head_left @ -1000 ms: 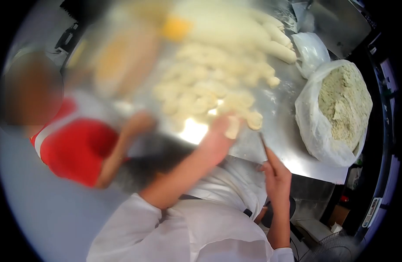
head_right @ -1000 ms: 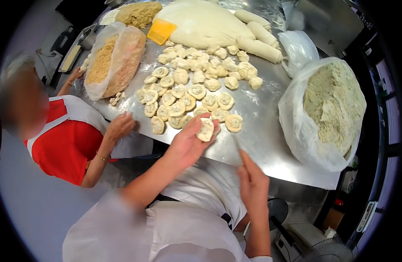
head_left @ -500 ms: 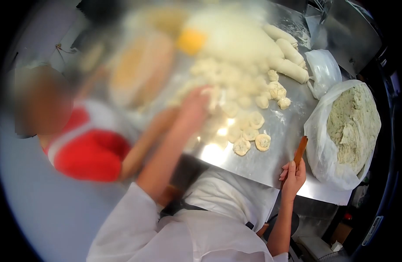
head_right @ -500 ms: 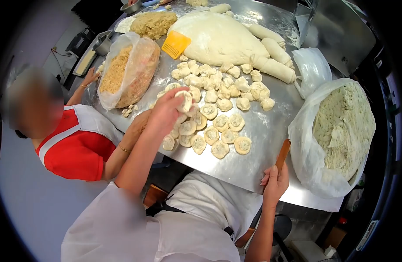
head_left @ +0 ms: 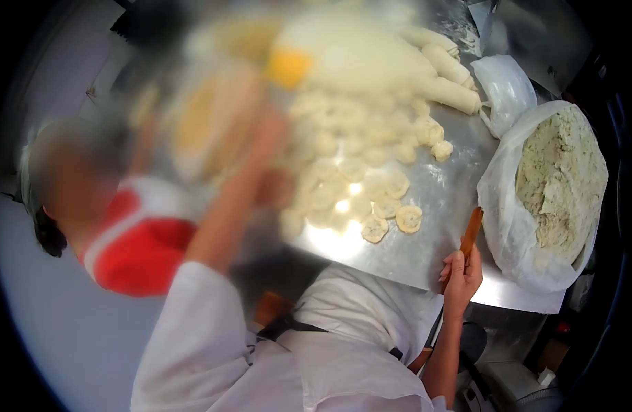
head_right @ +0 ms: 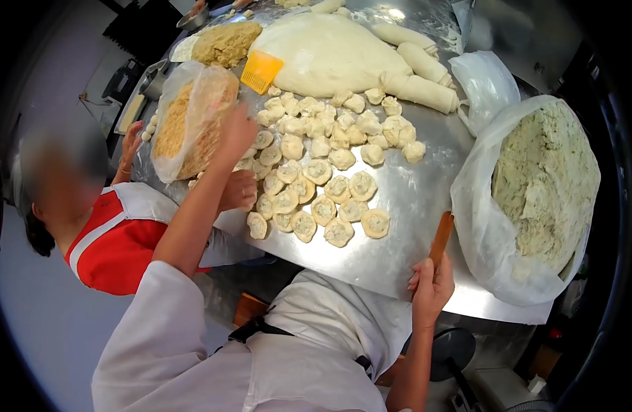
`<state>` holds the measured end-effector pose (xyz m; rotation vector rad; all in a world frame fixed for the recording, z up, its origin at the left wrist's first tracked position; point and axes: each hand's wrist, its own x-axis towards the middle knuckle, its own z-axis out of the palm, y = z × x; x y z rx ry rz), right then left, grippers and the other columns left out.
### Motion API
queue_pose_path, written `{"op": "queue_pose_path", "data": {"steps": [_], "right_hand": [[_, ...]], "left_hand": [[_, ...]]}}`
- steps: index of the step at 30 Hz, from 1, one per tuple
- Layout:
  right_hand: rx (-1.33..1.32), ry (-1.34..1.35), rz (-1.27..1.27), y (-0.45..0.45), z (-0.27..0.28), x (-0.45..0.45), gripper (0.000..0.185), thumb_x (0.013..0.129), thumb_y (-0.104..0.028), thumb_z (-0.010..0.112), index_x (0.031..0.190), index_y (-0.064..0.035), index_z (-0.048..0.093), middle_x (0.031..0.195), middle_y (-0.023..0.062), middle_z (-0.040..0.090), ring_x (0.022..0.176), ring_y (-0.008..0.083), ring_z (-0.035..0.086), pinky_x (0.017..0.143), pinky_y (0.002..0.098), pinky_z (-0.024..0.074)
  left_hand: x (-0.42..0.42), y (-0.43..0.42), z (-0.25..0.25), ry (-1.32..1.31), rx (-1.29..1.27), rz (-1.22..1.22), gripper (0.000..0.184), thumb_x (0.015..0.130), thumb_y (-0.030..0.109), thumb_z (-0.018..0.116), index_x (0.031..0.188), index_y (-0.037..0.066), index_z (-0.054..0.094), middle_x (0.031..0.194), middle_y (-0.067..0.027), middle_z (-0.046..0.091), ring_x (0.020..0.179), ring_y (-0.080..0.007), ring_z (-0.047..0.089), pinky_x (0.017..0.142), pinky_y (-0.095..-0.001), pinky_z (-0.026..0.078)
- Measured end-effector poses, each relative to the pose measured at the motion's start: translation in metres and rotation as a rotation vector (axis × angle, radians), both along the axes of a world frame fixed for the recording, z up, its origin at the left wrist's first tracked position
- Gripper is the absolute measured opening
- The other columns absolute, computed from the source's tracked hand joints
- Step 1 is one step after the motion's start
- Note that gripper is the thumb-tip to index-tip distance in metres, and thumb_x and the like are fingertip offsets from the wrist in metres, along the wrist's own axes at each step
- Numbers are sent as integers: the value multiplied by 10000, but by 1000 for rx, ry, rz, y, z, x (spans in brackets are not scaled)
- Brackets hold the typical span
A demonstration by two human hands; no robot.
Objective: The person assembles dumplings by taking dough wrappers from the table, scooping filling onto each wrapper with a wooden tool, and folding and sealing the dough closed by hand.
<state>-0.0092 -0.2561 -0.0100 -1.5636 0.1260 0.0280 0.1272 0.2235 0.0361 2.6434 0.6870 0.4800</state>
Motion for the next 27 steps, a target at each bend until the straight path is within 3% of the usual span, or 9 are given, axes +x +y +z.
{"op": "queue_pose_path", "data": {"steps": [2, 5, 12, 18, 21, 24, 27], "right_hand": [[-31, -20, 31, 0, 2, 1, 350, 1073, -149, 538, 1391, -1, 538, 802, 11, 591, 587, 27, 482, 522, 179, 408], [-25, -5, 31, 2, 3, 2, 342, 1072, -148, 541, 1380, 0, 544, 799, 12, 593, 584, 26, 481, 519, 179, 402], [-41, -31, 5, 0, 0, -1, 354, 1049, -149, 558, 1366, 7, 560, 809, 23, 604, 595, 34, 488, 530, 189, 419], [-37, -7, -30, 2, -3, -1, 354, 1038, -144, 563, 1360, 4, 566, 813, 26, 603, 598, 34, 484, 532, 193, 414], [-25, -3, -34, 2, -1, -3, 348, 1035, -147, 568, 1351, 0, 571, 814, 22, 599, 598, 35, 482, 533, 194, 413], [-25, -7, -17, 2, 0, -3, 340, 1033, -150, 571, 1339, -4, 576, 816, 18, 596, 597, 39, 480, 537, 195, 414], [-15, 22, -17, 3, 3, -2, 332, 1031, -147, 568, 1331, -6, 579, 816, 14, 595, 597, 41, 479, 540, 195, 414]], "left_hand": [[-15, -37, 10, 0, 160, -232, 410, 880, 32, 620, 1289, 52, 628, 1192, -213, 645, 1085, -399, 625, 906, -461, 520], [-27, -63, -3, 69, 143, -525, 429, 863, 19, 652, 1285, 93, 646, 1207, -197, 625, 1085, -402, 620, 908, -456, 520], [-44, -74, -12, -32, 356, -585, 465, 821, -41, 671, 1251, 137, 670, 1189, -137, 578, 1118, -348, 586, 903, -430, 515], [-49, -72, -10, -45, 308, -617, 235, 813, -41, 665, 1018, 68, 628, 1103, -135, 577, 1057, -360, 581, 876, -444, 508], [-56, -74, -9, -84, 269, -499, 200, 808, -23, 675, 970, 57, 588, 1069, -133, 577, 1033, -360, 582, 848, -440, 508], [-62, -73, -7, -202, 373, -460, 167, 843, 2, 681, 999, 52, 646, 1020, -135, 637, 970, -359, 621, 815, -418, 522], [-75, -62, -23, -120, 114, -546, 144, 889, 32, 687, 1032, 37, 705, 960, -143, 699, 902, -339, 665, 796, -395, 537]]}}
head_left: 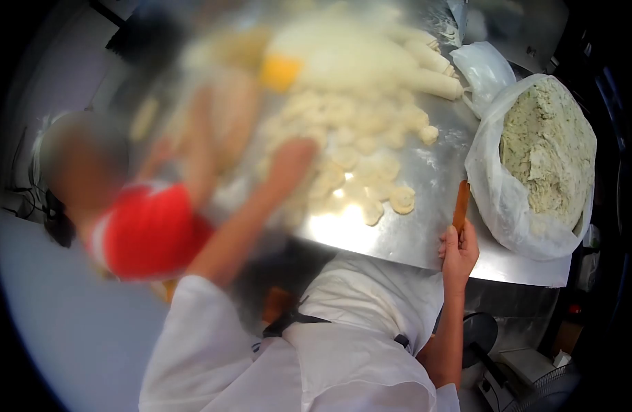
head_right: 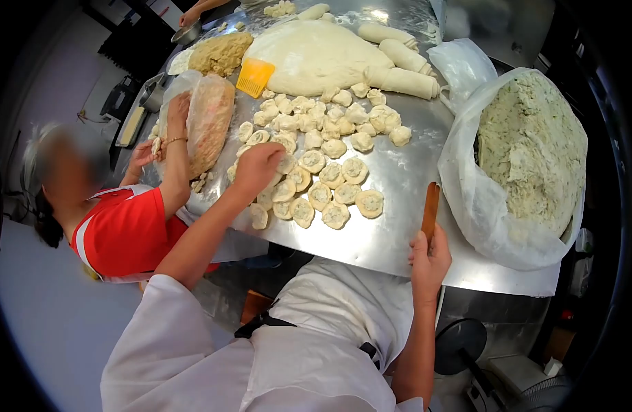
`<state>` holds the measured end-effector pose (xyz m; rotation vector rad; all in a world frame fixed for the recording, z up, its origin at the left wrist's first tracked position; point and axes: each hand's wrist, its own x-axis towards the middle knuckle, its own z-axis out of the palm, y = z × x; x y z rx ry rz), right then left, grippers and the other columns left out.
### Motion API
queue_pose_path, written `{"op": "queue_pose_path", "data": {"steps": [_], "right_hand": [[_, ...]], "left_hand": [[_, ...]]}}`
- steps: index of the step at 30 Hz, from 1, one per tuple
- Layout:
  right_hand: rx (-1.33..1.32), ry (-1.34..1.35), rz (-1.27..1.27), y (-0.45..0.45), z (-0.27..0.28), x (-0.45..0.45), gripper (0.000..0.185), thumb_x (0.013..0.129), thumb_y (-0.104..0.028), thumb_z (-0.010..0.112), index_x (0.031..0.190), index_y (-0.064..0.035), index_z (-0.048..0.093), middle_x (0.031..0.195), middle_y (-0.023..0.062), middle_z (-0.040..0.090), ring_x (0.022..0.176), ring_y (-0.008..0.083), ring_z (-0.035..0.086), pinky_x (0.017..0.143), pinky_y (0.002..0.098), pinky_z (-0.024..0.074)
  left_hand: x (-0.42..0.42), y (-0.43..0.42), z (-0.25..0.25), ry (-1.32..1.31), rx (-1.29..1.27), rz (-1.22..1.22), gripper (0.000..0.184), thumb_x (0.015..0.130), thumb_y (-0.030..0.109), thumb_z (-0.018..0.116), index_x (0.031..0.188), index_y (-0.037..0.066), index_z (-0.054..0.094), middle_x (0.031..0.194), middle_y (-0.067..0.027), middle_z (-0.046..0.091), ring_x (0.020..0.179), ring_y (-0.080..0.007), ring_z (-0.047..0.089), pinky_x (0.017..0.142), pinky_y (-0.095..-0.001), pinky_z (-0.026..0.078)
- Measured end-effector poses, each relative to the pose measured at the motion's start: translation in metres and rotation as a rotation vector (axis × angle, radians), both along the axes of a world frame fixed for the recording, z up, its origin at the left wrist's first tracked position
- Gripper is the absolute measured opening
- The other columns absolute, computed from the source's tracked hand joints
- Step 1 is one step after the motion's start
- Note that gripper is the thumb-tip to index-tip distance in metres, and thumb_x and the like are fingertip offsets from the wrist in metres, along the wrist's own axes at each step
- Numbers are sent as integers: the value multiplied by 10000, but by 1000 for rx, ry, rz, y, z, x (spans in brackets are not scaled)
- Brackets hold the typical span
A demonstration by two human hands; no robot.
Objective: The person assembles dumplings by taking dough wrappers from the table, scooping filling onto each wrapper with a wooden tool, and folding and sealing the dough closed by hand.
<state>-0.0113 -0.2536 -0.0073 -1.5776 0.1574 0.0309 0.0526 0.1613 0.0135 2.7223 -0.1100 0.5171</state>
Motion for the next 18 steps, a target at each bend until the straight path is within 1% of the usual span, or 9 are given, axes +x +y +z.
{"op": "queue_pose_path", "data": {"steps": [3, 4, 7, 8, 10, 13, 14, 17, 18], "right_hand": [[-4, 25, -7, 1, 1, -3, 327, 1037, -137, 563, 1335, -3, 575, 810, 13, 593, 595, 37, 478, 534, 193, 406], [-13, 16, -2, 2, 0, -2, 326, 1045, -133, 562, 1341, 1, 569, 804, 14, 591, 590, 32, 474, 526, 190, 398], [-25, 3, 18, 2, 4, 2, 333, 1036, -128, 563, 1342, 2, 573, 816, 16, 598, 604, 36, 484, 538, 191, 409], [-27, 6, 19, 2, 5, 3, 337, 1027, -128, 564, 1339, 0, 577, 825, 17, 603, 614, 39, 491, 548, 193, 418], [-18, 10, 3, 2, 3, 3, 336, 1026, -124, 565, 1337, 4, 578, 827, 18, 604, 614, 38, 488, 548, 193, 419], [-17, 19, -38, 2, 1, 0, 340, 1022, -117, 568, 1338, 8, 581, 827, 18, 605, 617, 37, 487, 551, 194, 422], [-17, 20, -53, 3, 0, 1, 342, 1020, -115, 569, 1339, 9, 582, 826, 17, 605, 618, 37, 487, 552, 195, 424], [2, 2, -36, 1, -1, 1, 353, 1014, -106, 584, 1347, 9, 581, 825, 14, 605, 622, 37, 490, 555, 196, 429], [6, 5, -32, 2, -1, 0, 355, 1011, -102, 587, 1348, 10, 581, 823, 14, 604, 622, 38, 492, 555, 196, 430]], "left_hand": [[15, 4, 18, -275, -121, 134, 147, 924, 68, 684, 1051, 15, 732, 913, -152, 732, 849, -311, 697, 787, -385, 550], [25, 9, 24, -202, -191, 156, 185, 920, 96, 699, 1078, 1, 719, 984, -157, 729, 904, -296, 699, 826, -381, 548], [67, 25, 4, -234, -16, -12, 252, 884, 134, 742, 1098, 2, 717, 1071, -160, 707, 997, -308, 670, 892, -394, 534], [71, 24, 2, -123, 99, 23, 277, 868, 141, 757, 1108, 9, 716, 1091, -157, 696, 1023, -309, 655, 910, -400, 527], [79, 6, 18, 103, 328, 78, 330, 835, 154, 786, 1129, 21, 714, 1131, -152, 675, 1074, -312, 625, 944, -411, 513], [80, 0, 19, 137, 267, 90, 382, 802, 183, 809, 1138, 30, 712, 1118, -149, 672, 1104, -332, 589, 965, -432, 499], [79, 3, 18, 76, 313, 74, 376, 837, 197, 796, 1148, 9, 701, 1096, -124, 677, 1031, -288, 643, 899, -401, 529], [92, 32, -5, 2, -189, 253, 373, 887, 221, 778, 1162, -15, 689, 1095, -75, 672, 950, -218, 687, 820, -351, 557], [91, 33, -4, 28, -346, 180, 392, 930, 197, 733, 1245, -17, 641, 1101, -79, 672, 951, -204, 697, 814, -326, 570]]}}
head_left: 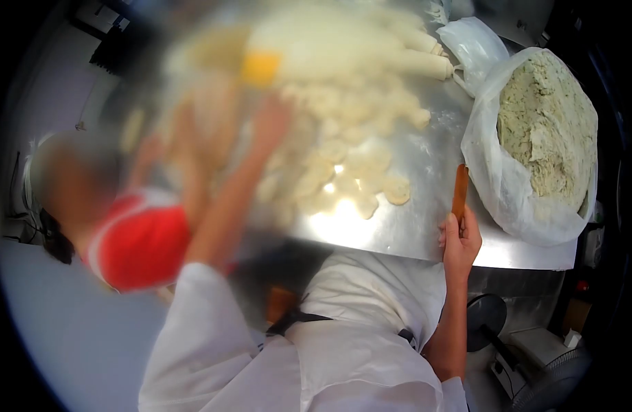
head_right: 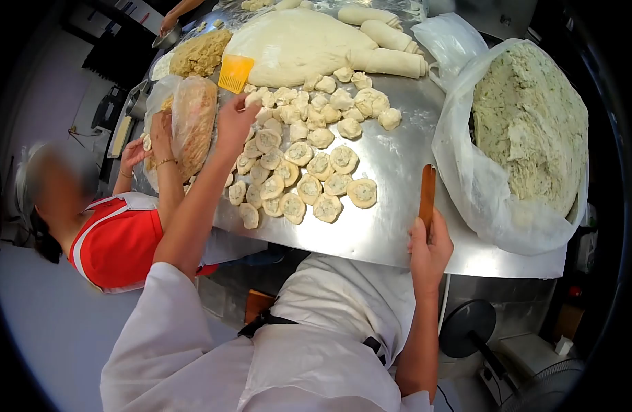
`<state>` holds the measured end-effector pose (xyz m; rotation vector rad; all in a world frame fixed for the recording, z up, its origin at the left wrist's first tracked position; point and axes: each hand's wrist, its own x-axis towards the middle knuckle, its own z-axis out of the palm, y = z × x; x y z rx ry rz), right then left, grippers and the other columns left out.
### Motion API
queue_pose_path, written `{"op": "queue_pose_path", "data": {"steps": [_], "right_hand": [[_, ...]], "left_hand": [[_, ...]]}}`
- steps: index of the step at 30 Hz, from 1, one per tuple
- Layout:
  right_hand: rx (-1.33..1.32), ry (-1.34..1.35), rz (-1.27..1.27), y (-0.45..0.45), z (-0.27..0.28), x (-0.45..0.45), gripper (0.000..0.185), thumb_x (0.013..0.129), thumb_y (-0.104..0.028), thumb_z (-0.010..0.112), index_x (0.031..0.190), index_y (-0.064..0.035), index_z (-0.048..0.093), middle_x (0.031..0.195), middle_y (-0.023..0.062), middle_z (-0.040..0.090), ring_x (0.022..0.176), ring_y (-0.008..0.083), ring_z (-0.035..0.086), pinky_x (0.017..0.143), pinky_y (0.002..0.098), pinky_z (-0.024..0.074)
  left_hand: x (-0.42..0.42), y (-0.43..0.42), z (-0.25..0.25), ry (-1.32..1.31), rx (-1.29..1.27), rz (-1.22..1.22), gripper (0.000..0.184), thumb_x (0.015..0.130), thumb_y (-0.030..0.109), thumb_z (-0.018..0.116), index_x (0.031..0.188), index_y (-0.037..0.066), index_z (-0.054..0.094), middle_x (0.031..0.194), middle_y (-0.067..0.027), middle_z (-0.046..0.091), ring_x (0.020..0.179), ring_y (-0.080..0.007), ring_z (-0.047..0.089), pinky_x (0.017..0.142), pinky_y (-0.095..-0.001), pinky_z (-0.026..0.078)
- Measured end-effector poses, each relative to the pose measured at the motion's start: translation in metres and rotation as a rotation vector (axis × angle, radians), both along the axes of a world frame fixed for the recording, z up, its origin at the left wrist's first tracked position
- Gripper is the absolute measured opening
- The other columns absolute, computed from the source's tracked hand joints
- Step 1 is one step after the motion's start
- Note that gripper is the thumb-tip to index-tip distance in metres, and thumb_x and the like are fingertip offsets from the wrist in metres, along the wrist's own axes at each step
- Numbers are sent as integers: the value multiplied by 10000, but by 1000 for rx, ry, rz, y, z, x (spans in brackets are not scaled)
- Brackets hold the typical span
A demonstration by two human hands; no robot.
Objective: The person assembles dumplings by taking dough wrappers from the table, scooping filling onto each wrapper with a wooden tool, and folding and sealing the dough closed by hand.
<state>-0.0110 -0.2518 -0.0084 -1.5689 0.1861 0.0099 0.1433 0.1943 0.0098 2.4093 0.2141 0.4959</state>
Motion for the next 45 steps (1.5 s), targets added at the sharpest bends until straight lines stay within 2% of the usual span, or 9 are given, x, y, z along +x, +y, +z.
{"op": "queue_pose_path", "data": {"steps": [8, 11, 17, 21, 28, 32, 39, 41, 45], "right_hand": [[129, -19, -72, -4, 0, -12, 316, 1016, -115, 610, 1312, -4, 601, 798, 14, 618, 596, 40, 493, 528, 199, 411], [135, -36, -150, -13, 8, -39, 260, 1031, -103, 592, 1271, -1, 603, 793, 19, 620, 588, 41, 505, 516, 201, 400], [106, 28, -298, -40, 12, -93, 235, 1038, -86, 573, 1251, 9, 605, 786, 17, 624, 574, 34, 504, 498, 187, 385], [154, 32, -334, -47, 12, -109, 236, 1042, -100, 576, 1255, -3, 607, 790, 12, 633, 571, 26, 506, 476, 179, 371], [206, 42, -327, -40, 15, -112, 248, 1031, -73, 580, 1260, 20, 605, 795, 26, 646, 577, 37, 512, 498, 182, 369], [200, 61, -338, -43, 17, -112, 247, 1033, -75, 576, 1256, 26, 607, 790, 26, 641, 576, 37, 510, 507, 180, 378], [222, 11, -335, -49, 27, -98, 250, 1044, -100, 571, 1262, 19, 605, 792, 15, 632, 581, 31, 509, 507, 175, 382], [209, 14, -311, -48, 26, -100, 248, 1047, -97, 566, 1263, 17, 604, 791, 13, 631, 583, 30, 509, 506, 174, 383], [203, 40, -312, -47, 13, -120, 248, 1042, -96, 574, 1261, 15, 604, 787, 18, 636, 585, 35, 513, 516, 188, 401]], "left_hand": [[-93, -203, 55, 368, -1313, -352, 445, 1073, 167, 527, 1488, 29, 444, 1248, -177, 653, 1130, -279, 689, 895, -316, 601], [-126, -277, 31, 292, -1252, -417, 398, 1068, 224, 562, 1412, 27, 519, 1228, -129, 670, 1087, -243, 686, 892, -324, 586], [-162, -317, 1, -238, 204, -612, 321, 948, 122, 658, 1223, -36, 613, 1215, -189, 639, 1150, -365, 599, 1009, -410, 470], [-140, -306, -9, 89, -328, -500, 457, 1020, 183, 590, 1396, -69, 523, 1372, -255, 585, 1316, -378, 533, 1108, -409, 414], [-120, -356, -8, -8, 261, -628, 747, 983, 480, 578, 1537, 17, 387, 1583, -262, 338, 1464, -477, 286, 1205, -540, 231], [-137, -368, -10, 79, 441, -704, 833, 921, 595, 609, 1511, 32, 438, 1540, -262, 386, 1448, -466, 305, 1189, -582, 210], [-122, -371, -16, 10, 458, -668, 756, 974, 541, 572, 1496, 9, 447, 1540, -224, 417, 1452, -379, 353, 1203, -522, 235], [-110, -355, -31, 136, -173, -786, 707, 1006, 488, 547, 1501, -2, 433, 1536, -191, 440, 1438, -312, 390, 1194, -442, 277], [-110, -320, -25, 251, -520, -545, 552, 1000, 280, 606, 1438, -29, 475, 1387, -155, 561, 1194, -253, 561, 1039, -377, 438]]}}
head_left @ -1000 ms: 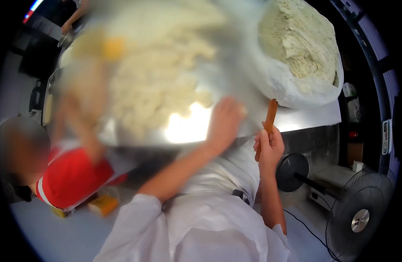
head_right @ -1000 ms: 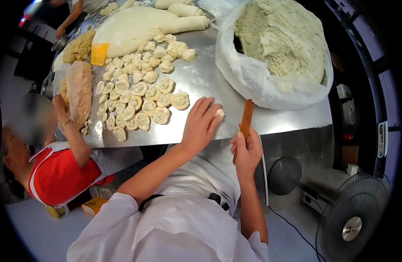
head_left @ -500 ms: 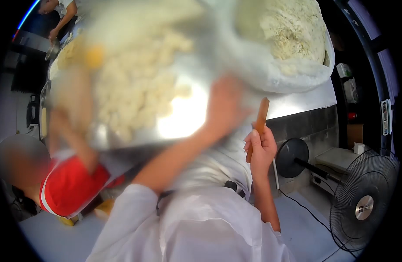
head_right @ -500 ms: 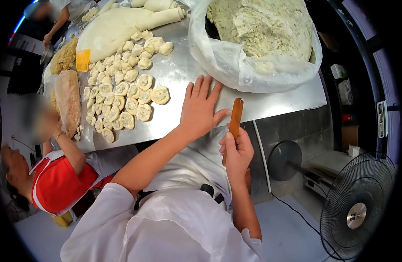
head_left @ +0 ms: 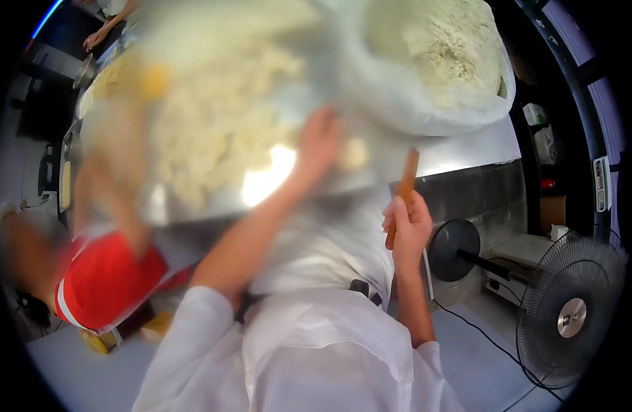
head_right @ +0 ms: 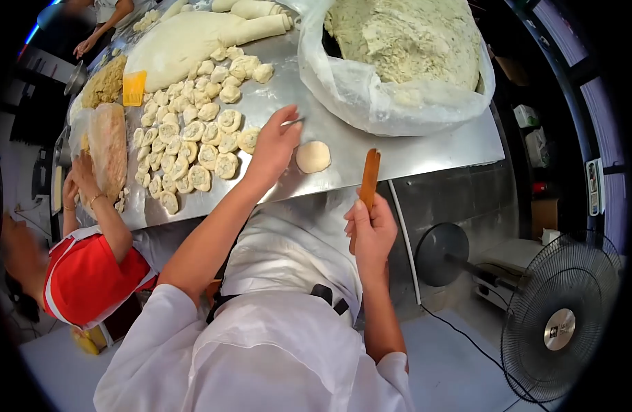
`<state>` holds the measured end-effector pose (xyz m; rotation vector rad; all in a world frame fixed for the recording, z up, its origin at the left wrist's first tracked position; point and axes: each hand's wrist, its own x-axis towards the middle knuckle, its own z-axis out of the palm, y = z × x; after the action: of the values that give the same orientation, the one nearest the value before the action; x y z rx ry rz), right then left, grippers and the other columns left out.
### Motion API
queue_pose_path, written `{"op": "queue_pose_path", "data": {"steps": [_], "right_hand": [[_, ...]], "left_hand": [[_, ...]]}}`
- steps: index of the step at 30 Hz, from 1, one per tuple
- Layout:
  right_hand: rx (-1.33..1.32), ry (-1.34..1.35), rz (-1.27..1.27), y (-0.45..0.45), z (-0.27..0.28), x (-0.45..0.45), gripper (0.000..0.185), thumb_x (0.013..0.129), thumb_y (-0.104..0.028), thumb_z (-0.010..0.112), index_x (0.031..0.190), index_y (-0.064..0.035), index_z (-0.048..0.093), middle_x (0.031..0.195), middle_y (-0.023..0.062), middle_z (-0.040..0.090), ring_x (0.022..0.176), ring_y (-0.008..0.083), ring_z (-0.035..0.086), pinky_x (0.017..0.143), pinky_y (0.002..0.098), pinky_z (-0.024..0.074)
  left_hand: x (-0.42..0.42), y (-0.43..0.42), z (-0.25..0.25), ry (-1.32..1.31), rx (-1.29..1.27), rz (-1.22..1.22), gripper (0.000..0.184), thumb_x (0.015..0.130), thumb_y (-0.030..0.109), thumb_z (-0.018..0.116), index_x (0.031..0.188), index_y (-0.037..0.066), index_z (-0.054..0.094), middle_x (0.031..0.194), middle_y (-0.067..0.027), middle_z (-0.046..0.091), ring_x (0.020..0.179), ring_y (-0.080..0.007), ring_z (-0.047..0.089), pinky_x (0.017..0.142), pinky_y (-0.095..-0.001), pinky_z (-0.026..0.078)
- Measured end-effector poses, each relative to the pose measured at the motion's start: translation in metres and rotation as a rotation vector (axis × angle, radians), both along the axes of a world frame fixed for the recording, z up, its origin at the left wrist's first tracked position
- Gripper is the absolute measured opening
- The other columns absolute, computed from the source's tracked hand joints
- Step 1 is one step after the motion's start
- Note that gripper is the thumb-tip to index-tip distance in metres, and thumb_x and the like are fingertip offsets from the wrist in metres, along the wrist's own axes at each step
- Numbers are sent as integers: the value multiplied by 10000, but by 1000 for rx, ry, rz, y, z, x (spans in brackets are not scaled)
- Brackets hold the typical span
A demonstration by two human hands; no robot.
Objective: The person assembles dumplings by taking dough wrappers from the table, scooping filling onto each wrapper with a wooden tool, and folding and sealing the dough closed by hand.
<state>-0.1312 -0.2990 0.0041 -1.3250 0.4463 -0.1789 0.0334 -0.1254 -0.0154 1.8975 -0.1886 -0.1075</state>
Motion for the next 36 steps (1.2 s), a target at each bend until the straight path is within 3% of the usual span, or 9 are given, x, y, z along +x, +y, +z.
{"op": "queue_pose_path", "data": {"steps": [6, 10, 13, 16, 23, 26, 27, 34, 36], "right_hand": [[-27, 63, 16, -2, -16, -31, 263, 1027, -82, 588, 1268, 25, 597, 803, 36, 646, 598, 49, 521, 543, 200, 425], [-128, 0, 17, -18, 3, -34, 291, 1027, -100, 598, 1287, 29, 596, 831, 33, 651, 624, 55, 529, 573, 207, 446], [-220, -100, 7, -31, 15, -27, 304, 1029, -83, 588, 1313, 23, 602, 847, 31, 658, 654, 58, 560, 611, 211, 485], [-410, -113, 49, -51, 38, -10, 299, 1026, -71, 589, 1311, 9, 624, 856, 35, 663, 672, 61, 578, 622, 217, 499], [-754, -106, 71, -124, 100, 69, 258, 1033, -74, 566, 1266, -6, 653, 776, 25, 641, 593, 61, 548, 545, 231, 453], [-1112, -134, 80, -153, 122, 109, 221, 1015, -106, 594, 1206, -29, 671, 716, 77, 643, 575, 143, 596, 552, 299, 467], [-1186, -180, 54, -160, 127, 122, 202, 1002, -125, 606, 1177, -50, 675, 705, 121, 635, 608, 230, 633, 579, 353, 482], [-1681, -324, 91, -185, 157, 174, 167, 985, -185, 646, 1125, -101, 679, 857, 160, 671, 775, 394, 644, 638, 445, 501], [-1745, -344, 167, -190, 158, 181, 166, 971, -180, 658, 1121, -110, 673, 858, 148, 666, 782, 389, 645, 628, 457, 491]], "left_hand": [[-22, -12, 5, -297, 634, -58, 435, 851, 169, 759, 1215, -5, 598, 1104, -194, 631, 981, -325, 621, 854, -409, 516], [-22, -11, 21, -56, 460, -136, 274, 805, 167, 779, 974, 23, 620, 928, -164, 634, 894, -312, 608, 773, -405, 500], [-34, 4, 20, -18, 306, -62, 280, 894, 157, 724, 1064, 36, 537, 952, -131, 640, 840, -243, 644, 708, -348, 514], [-34, 19, 31, 479, -310, -14, 270, 1004, 159, 630, 1163, 50, 441, 1049, -138, 665, 916, -220, 716, 704, -315, 583], [-29, -1, 12, 353, -745, 47, 453, 1036, 125, 571, 1460, 21, 449, 1273, -170, 644, 1141, -261, 663, 924, -360, 571], [-37, -9, -7, 56, -215, 82, 348, 997, 89, 604, 1327, -19, 584, 1323, -161, 613, 1178, -284, 627, 966, -388, 530], [-41, -7, -25, -385, 285, 103, 337, 925, 57, 652, 1248, -39, 635, 1340, -183, 580, 1207, -348, 575, 1003, -421, 488], [-19, -17, 20, -389, 381, -33, 549, 911, 90, 662, 1417, -37, 488, 1407, -239, 528, 1330, -434, 465, 1111, -460, 399], [-19, -24, 11, -435, 528, -121, 671, 945, 307, 662, 1475, -34, 434, 1505, -255, 446, 1421, -427, 386, 1181, -480, 325]]}}
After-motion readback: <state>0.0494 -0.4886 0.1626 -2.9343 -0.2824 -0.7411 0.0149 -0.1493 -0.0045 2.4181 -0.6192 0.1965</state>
